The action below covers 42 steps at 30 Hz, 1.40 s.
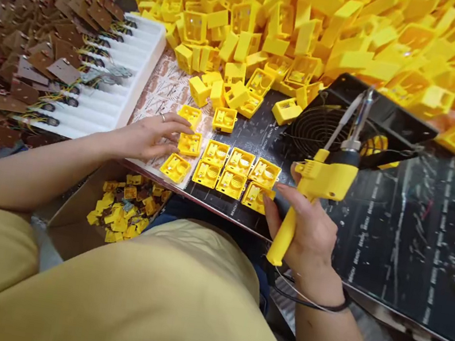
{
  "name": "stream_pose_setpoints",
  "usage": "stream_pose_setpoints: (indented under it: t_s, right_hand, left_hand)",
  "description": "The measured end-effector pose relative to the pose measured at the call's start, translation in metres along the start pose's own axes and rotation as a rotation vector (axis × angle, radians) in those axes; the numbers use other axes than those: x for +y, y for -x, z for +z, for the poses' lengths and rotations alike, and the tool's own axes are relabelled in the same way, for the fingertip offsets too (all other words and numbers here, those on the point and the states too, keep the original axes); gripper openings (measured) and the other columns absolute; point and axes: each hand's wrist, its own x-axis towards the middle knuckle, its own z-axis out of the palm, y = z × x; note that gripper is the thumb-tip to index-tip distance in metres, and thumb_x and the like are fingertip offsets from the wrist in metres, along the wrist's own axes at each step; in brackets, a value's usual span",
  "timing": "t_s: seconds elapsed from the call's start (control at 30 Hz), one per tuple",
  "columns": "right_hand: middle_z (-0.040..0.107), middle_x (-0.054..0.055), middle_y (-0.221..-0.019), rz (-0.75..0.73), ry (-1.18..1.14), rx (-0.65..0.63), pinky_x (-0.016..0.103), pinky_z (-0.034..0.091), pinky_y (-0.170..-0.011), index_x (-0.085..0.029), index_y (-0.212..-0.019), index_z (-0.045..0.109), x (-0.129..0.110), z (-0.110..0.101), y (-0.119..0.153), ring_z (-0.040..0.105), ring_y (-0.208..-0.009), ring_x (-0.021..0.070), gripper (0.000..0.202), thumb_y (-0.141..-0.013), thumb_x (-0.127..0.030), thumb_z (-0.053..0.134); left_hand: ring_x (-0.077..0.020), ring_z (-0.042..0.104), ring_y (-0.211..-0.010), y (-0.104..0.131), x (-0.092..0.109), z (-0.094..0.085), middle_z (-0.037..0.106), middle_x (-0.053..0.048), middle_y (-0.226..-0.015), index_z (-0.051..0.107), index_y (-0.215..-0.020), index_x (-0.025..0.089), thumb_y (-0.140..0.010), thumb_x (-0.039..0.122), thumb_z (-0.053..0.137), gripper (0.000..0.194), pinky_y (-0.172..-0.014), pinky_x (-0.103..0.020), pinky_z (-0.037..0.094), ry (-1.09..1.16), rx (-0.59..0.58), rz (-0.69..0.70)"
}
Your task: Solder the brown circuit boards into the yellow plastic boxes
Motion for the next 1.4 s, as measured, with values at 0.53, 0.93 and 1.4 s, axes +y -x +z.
stream_pose_setpoints:
  t_s: [0.53, 0.93, 1.4]
  right_hand:
    - [0.073, 0.015, -0.129, -0.078, 0.004, -0.002, 0.035, 0.060, -0.105, -0.020, -0.123, 0.061, 0.006, 0.007, -0.008, 0.070, -0.123, 0.0275, 0.044, -0.084, -0.016, 0.081]
    - [0.073, 0.013, -0.128, -0.084, -0.035, -0.021, 0.034, 0.063, -0.098, -0.021, -0.131, 0.061, 0.014, 0.000, -0.003, 0.073, -0.117, 0.0263, 0.056, -0.081, -0.017, 0.085]
    - [0.062, 0.002, -0.083, -0.105, -0.111, -0.243, 0.045, 0.060, -0.080, -0.024, -0.123, 0.058, 0.027, 0.007, -0.007, 0.066, -0.074, 0.0251, 0.054, -0.087, -0.059, 0.077]
  left_hand:
    - [-0.0317, 0.071, -0.111, -0.044, 0.047, -0.001, 0.071, -0.011, -0.126, 0.052, -0.151, 0.028, -0.104, 0.050, 0.050, 0.051, -0.086, -0.038, 0.055, -0.606, -0.154, -0.256]
    - [-0.0249, 0.071, -0.115, -0.032, 0.026, -0.017, 0.075, -0.001, -0.126, 0.070, -0.131, 0.033, -0.102, 0.034, 0.053, 0.034, -0.095, -0.036, 0.053, -0.432, -0.130, -0.146]
    - [-0.0410, 0.034, -0.157, 0.008, 0.035, 0.026, 0.035, -0.018, -0.171, 0.041, -0.161, 0.025, -0.085, 0.090, 0.049, 0.101, -0.125, -0.057, 0.031, -0.420, 0.047, 0.145]
